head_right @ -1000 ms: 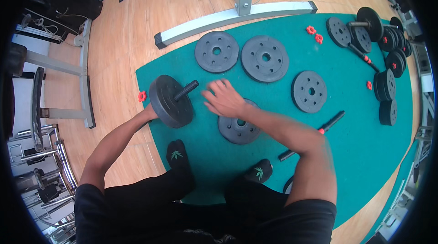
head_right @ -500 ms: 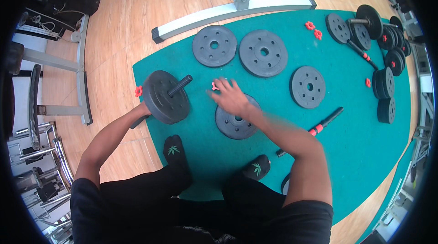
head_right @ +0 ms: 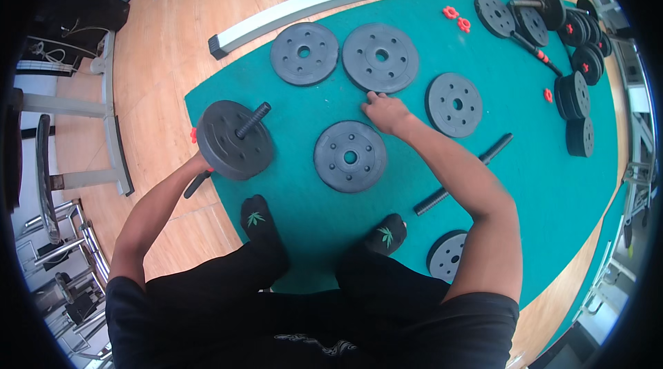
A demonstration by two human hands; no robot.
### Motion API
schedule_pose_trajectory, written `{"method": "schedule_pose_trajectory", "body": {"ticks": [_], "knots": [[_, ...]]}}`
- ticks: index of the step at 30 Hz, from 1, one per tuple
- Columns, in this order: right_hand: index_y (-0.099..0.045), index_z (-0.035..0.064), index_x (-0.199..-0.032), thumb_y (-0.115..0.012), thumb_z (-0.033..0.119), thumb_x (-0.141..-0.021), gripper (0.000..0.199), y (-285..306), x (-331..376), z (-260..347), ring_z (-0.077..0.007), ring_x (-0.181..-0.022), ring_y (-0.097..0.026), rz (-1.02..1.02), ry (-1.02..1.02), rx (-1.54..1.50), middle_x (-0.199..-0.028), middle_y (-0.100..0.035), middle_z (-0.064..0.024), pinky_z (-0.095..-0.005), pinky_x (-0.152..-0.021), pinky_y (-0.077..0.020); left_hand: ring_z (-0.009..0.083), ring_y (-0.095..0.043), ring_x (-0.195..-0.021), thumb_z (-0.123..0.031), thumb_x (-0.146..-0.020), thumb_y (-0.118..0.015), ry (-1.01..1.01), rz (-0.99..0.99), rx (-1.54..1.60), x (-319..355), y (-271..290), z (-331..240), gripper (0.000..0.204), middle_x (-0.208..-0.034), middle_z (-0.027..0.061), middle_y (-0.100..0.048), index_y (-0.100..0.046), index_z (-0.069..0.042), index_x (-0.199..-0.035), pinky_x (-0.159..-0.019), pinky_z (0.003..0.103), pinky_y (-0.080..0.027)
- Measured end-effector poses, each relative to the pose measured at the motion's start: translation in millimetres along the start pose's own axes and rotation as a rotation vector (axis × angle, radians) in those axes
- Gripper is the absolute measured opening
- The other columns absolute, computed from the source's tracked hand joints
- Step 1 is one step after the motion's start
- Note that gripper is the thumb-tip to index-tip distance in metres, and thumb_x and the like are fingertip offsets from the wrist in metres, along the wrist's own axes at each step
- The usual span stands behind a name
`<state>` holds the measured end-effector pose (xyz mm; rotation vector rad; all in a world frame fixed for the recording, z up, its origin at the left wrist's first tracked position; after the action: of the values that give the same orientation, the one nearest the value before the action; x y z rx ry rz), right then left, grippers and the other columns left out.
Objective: The person places weight plates onto a dumbbell bar and secures them by screwing on a red star-shaped collar.
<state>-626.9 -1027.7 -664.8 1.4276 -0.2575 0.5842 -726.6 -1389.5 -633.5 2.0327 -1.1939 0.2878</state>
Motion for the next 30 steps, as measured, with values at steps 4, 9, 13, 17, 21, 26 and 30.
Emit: {"method": "schedule_pose_trajectory", "body": {"ticks": [4,9,13,17,21,26,30], "knots": [[-0.057,0.0076,-0.12,-0.06,0.009,-0.085,0.035,3.5,29.6,7.9,-0.0315,-0.121,-0.052,-0.225,0.064,0.212,-0.121,-0.053,-0.0143,-0.0505,-0.097,-0.0472,0.0285,-0.057,-0.118,-0.02,-0.083,-0.071,0.039,0.005,-0.011,-11.0,-0.9,-5.6,0.048,-0.127,0.0172,-0.06,-0.058,-0.004,-0.126,-0.101,0.041,-0.043],[-0.052,0.0111,-0.128,-0.07,0.032,-0.08,0.055,-18.5,44.1,81.5,-0.0291,-0.115,-0.05,-0.088,0.304,0.03,-0.118,-0.052,-0.0133,-0.052,-0.103,-0.0396,0.0302,-0.06,-0.113,-0.017,-0.084,-0.067,0.215,0.02,-0.059,-25.6,-1.5,6.6,0.042,-0.12,0.019,-0.063,-0.06,-0.002,-0.122,-0.097,0.041,-0.045],[-0.042,0.015,-0.141,-0.075,0.05,-0.075,0.082,-27.7,73.2,135.5,-0.0291,-0.113,-0.048,-0.117,0.273,0.079,-0.113,-0.053,-0.0141,-0.0604,-0.108,-0.0303,0.0318,-0.063,-0.106,-0.016,-0.085,-0.062,0.202,-0.035,-0.084,-36.7,-2.1,10.4,0.037,-0.112,0.0211,-0.065,-0.061,-0.001,-0.119,-0.092,0.04,-0.048],[-0.036,0.0167,-0.145,-0.079,0.054,-0.07,0.093,-35.9,73.8,139.9,-0.0305,-0.114,-0.046,-0.1,0.275,0.137,-0.112,-0.052,-0.0152,-0.0657,-0.108,-0.0264,0.0285,-0.063,-0.106,-0.02,-0.085,-0.064,0.253,-0.026,-0.056,-39.0,-3.7,17.8,0.038,-0.111,0.0195,-0.065,-0.061,0.0,-0.118,-0.091,0.038,-0.048],[-0.037,0.0164,-0.144,-0.081,0.048,-0.068,0.093,-28.7,72.1,131.0,-0.0326,-0.115,-0.046,-0.082,0.249,0.049,-0.11,-0.053,-0.0161,-0.0677,-0.107,-0.0257,0.0261,-0.062,-0.107,-0.02,-0.083,-0.069,0.096,-0.097,-0.03,-31.2,-0.5,10.7,0.04,-0.115,0.0171,-0.065,-0.061,0.0,-0.117,-0.093,0.038,-0.048],[-0.037,0.0131,-0.143,-0.077,0.04,-0.07,0.088,20.4,58.2,118.5,-0.0351,-0.117,-0.046,-0.18,0.112,-0.466,-0.114,-0.055,-0.0189,-0.0615,-0.105,-0.0315,0.0265,-0.061,-0.107,-0.02,-0.081,-0.073,0.014,-0.182,-0.063,-18.0,10.0,11.5,0.042,-0.116,0.0161,-0.065,-0.061,0.0,-0.117,-0.094,0.038,-0.047],[-0.042,0.009,-0.14,-0.07,0.039,-0.077,0.075,40.5,21.2,75.7,-0.0263,-0.107,-0.058,-0.072,-0.101,-1.229,-0.119,-0.057,-0.0164,-0.0405,-0.092,-0.0479,0.0289,-0.061,-0.11,-0.023,-0.082,-0.072,-0.039,-0.219,-0.105,-16.0,15.1,-1.6,0.044,-0.118,0.018,-0.064,-0.061,-0.002,-0.119,-0.095,0.039,-0.047]]}}
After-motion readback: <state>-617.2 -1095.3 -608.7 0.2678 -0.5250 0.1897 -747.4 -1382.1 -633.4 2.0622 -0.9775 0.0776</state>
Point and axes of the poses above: each hand's wrist, its own x-axis away from the middle knuckle, its own y-axis out of the back of the hand, z = x × y, the point moved 9 cm from there along -x, towards the middle knuckle
